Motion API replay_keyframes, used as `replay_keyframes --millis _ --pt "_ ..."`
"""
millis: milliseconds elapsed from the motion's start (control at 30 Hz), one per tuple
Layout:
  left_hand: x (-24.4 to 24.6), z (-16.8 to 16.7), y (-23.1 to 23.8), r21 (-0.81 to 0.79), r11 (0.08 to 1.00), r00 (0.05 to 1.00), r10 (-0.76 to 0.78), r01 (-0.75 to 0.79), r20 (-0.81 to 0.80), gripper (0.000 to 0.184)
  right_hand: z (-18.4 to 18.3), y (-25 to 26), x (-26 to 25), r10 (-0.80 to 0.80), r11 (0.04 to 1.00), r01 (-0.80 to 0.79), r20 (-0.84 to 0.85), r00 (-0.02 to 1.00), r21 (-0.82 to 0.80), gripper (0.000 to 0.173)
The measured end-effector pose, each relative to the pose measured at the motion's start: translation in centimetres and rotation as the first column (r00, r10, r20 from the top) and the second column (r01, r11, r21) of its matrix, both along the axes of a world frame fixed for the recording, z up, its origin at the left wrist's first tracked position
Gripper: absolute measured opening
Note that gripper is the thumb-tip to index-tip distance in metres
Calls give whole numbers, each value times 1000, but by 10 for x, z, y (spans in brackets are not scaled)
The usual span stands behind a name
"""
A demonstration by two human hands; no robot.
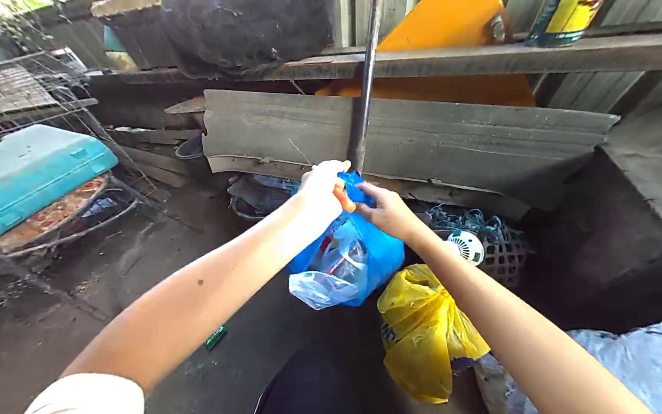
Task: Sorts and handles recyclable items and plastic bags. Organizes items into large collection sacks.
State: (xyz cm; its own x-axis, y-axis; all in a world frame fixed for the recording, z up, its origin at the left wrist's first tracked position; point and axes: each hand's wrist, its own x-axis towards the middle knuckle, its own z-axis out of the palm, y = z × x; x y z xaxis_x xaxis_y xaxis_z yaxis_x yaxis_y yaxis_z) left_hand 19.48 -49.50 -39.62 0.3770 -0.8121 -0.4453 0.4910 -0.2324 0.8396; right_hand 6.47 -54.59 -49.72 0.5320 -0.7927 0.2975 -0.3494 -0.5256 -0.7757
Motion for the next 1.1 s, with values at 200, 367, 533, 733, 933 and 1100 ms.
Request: replay_keyframes --millis 200,367,533,733,933,1100 --pt "30 -39 2 114 993 997 -32 39 -67 7 -28 -19 -37 -465 878 468 -54 884 102 30" --pt "49 4 37 -59 995 980 -93 83 -178 14 -6 -49 -50 -511 843 491 42 859 220 27" --pt "53 -7 74 -122 990 989 -79 64 -122 18 -1 -67 -67 -594 789 543 131 794 288 25" --pt "70 -77 101 93 995 938 -9 44 -347 14 -32 -61 -80 -675 651 577 28 737 493 31" --pt "88 -65 133 28 999 951 -24 35 -308 28 -1 -67 -68 -627 659 535 -7 779 529 27" --pt "89 -64 161 -6 985 940 -167 173 -297 25 16 -76 -77 -675 600 441 127 727 667 30"
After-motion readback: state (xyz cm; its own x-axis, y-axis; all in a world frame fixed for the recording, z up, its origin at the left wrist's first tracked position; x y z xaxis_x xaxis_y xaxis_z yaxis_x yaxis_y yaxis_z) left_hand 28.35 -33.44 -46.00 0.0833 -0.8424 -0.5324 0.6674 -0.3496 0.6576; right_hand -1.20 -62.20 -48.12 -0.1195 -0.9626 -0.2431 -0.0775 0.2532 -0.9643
